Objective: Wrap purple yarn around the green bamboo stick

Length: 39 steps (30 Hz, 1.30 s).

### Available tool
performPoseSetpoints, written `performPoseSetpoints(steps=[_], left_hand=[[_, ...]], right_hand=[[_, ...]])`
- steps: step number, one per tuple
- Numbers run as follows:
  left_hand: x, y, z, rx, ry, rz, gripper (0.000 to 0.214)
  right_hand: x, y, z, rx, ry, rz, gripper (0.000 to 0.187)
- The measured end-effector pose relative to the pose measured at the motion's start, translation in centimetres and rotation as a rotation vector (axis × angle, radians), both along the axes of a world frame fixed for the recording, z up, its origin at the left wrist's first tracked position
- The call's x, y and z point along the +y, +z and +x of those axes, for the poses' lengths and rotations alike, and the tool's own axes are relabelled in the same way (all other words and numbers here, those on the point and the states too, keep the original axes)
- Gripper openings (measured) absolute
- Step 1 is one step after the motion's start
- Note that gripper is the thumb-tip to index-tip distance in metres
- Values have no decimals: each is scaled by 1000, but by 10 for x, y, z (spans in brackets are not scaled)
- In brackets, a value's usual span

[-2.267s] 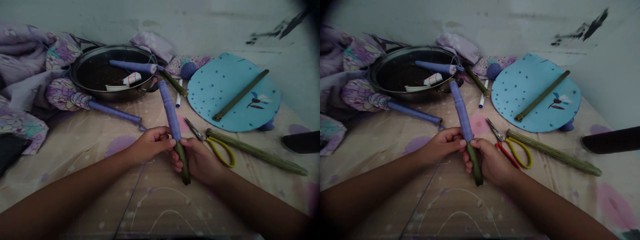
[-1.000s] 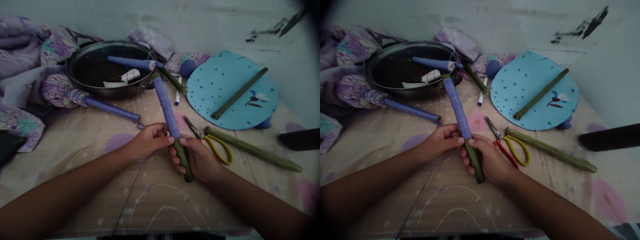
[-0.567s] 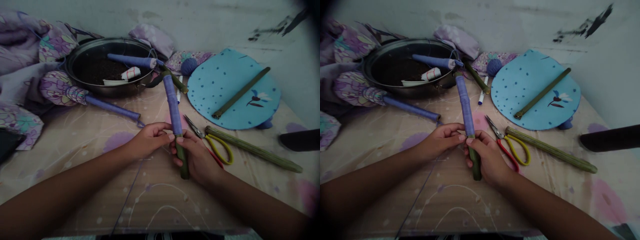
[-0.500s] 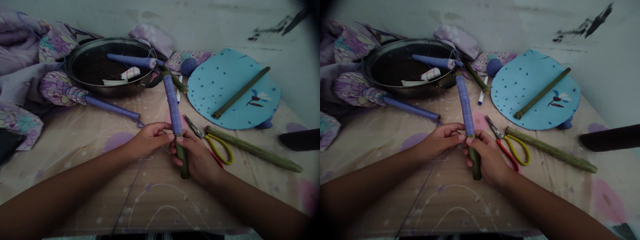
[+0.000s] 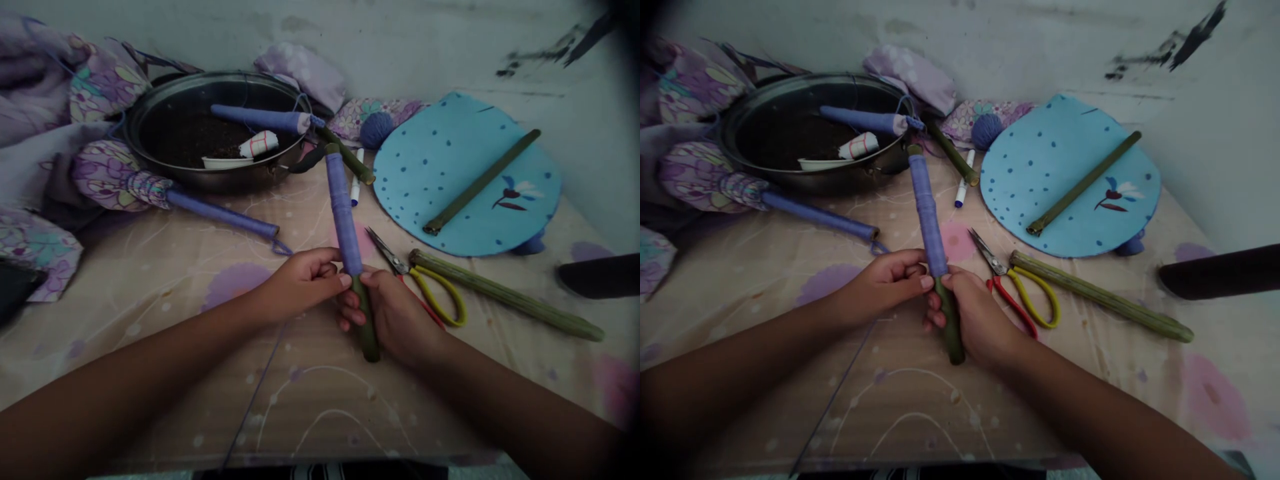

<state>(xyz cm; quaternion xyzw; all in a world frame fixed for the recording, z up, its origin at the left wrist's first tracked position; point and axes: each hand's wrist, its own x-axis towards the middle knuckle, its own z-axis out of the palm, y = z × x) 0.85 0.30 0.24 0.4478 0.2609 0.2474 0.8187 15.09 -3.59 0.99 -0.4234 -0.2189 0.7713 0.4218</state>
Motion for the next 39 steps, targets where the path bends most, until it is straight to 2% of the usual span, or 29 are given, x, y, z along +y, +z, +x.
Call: performPoseSetpoints(steps=[6,11,17,21,27,34,39], left_hand=[[2,1,-1,117,65,155,21],[2,4,-1,89,117,107,18],[5,2,-2,99,136,126,22],[5,3,-4,159,114,138,28],[3,4,-4,168,78,189,27],[4,2,-4,231,88,225,22],[7,2,-4,183,103,187,23]], right_hand=[[-2,4,0,25,-5,-94,11],[-1,2,2,-5,27,-37,12],[-2,-3,2,-18,-36,78,15],[-5,-2,-1,-59,-86,52,17],[-9,0,-4,-70,-125,-12,14],[-8,-1,-2,-60,-68,-15,12],[-3,-3,6,65,35,25,13]])
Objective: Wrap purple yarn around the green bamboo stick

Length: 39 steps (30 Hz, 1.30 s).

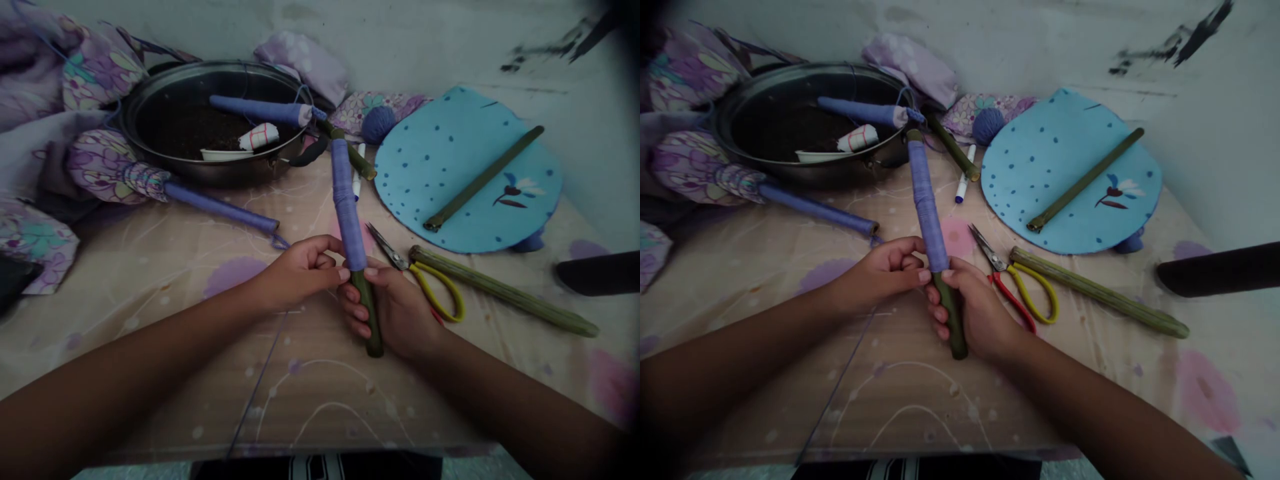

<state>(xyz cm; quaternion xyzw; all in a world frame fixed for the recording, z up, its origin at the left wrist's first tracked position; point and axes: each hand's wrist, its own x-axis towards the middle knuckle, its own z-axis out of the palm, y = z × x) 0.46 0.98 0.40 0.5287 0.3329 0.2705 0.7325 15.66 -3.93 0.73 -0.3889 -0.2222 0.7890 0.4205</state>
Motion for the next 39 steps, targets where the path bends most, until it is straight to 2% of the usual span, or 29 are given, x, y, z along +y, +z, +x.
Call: performPoseSetpoints(steps=[6,11,17,21,23,28,33,39], left_hand=[[0,1,0,-98,-23,-69,27],[1,4,0,-156,-88,-142,31],[0,0,1,-150,-50,-95,28],[-2,-1,2,-140,5,-69,25],[-3,-2,2,-152,21,-57,25],[-5,-3,2,-127,-14,-21,26],[-6,0,0,-48,-72,50,30],[-4,2,1,-36,-52,7,31]], right_hand=[[0,-2,2,25,2,53,12],[-2,-2,0,-17,-36,79,22],[2,-3,2,9,21,69,9],[6,-5,0,-41,-23,128,10],[6,-5,-1,-77,-44,110,12],[2,-3,-3,-179,-62,65,17],[-3,-1,-4,-200,-85,15,10],[-3,-3,-4,-192,-49,-18,10]])
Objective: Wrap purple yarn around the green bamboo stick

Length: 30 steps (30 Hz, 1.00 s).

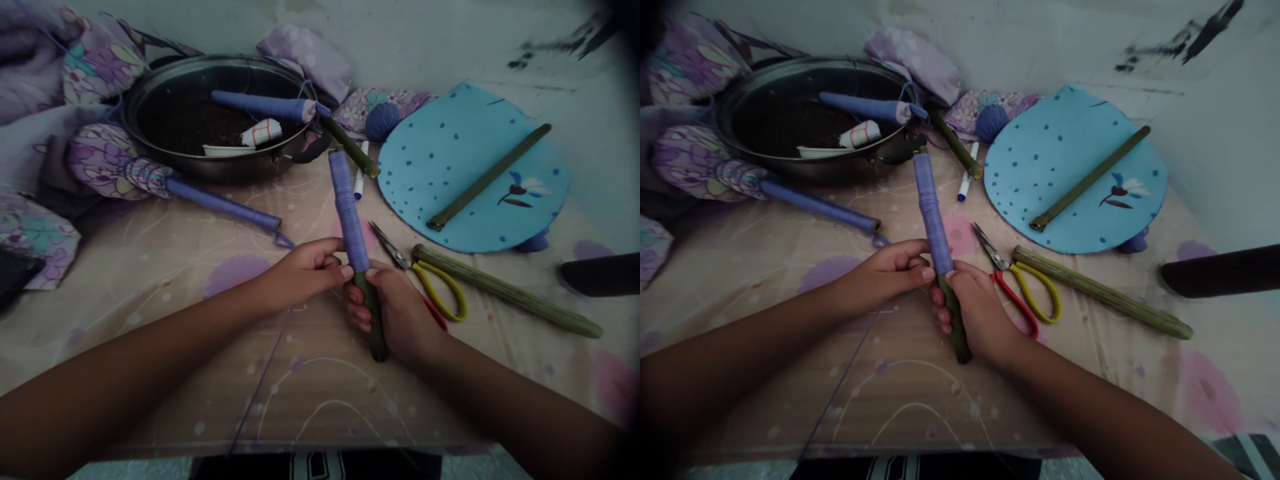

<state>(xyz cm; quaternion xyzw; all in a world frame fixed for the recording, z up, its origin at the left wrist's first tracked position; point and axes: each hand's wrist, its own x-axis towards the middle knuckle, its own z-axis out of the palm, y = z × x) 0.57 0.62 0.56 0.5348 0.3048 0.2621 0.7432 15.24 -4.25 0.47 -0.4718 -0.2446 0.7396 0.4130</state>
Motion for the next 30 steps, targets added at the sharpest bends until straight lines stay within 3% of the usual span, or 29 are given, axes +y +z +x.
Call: performPoseSetpoints(steps=[13,19,30], left_hand=[[5,1,-1,11,-10,-39,26],[4,3,0,42,-3,-19,27],[8,0,0,-53,17,-110,18]], right_hand=[[1,5,0,-13,-25,51,16],[-2,3,0,-34,2,70,8],[5,4,-2,28,-43,97,15]])
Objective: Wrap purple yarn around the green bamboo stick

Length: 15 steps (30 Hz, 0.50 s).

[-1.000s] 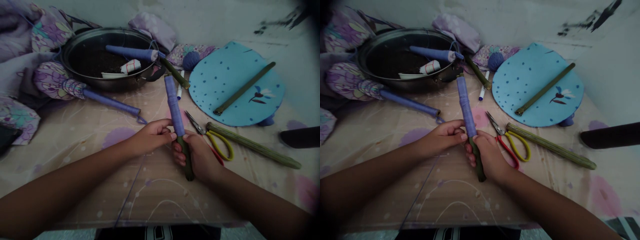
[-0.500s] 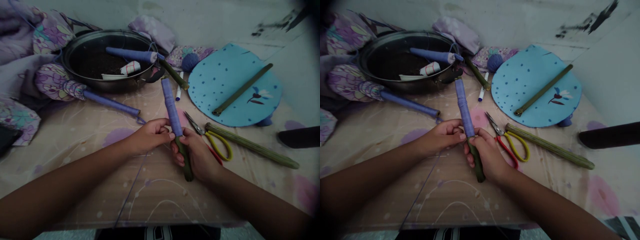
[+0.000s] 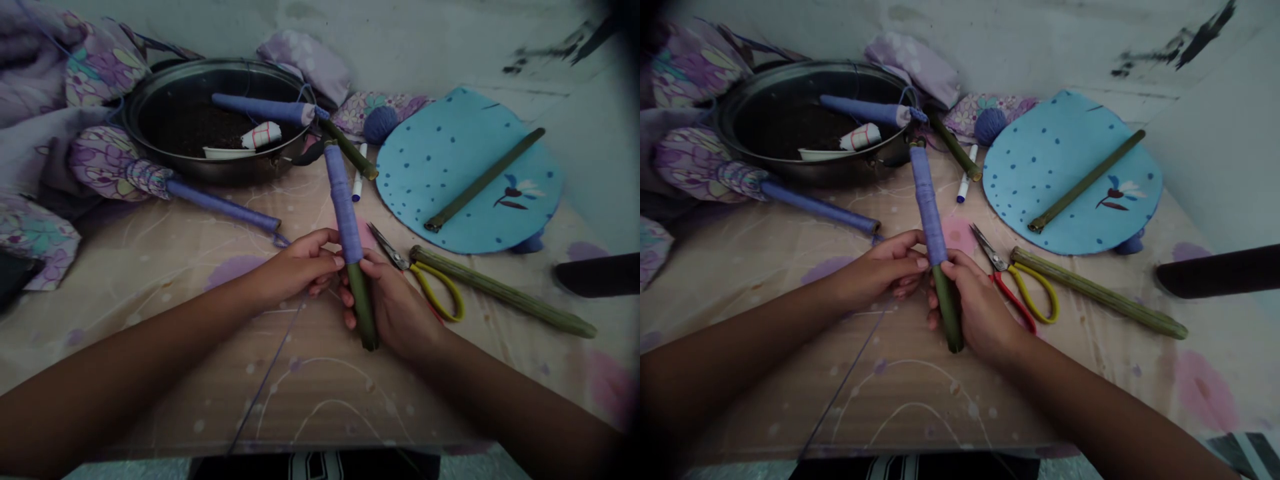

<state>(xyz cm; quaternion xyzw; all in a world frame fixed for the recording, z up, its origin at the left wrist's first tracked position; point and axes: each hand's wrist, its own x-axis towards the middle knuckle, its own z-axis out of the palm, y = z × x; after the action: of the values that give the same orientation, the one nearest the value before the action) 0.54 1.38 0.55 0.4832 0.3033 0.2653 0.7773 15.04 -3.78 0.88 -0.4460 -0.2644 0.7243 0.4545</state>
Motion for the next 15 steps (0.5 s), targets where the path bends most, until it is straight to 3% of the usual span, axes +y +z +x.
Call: performPoseSetpoints(steps=[8,15], left_hand=[[2,-2,-5,41,-75,27,29],[1,-2,-3,10,-41,-21,18]], right_hand=[[-5,-1,4,-40,51,-1,20],[-1,-3,1,40,6,-3,14]])
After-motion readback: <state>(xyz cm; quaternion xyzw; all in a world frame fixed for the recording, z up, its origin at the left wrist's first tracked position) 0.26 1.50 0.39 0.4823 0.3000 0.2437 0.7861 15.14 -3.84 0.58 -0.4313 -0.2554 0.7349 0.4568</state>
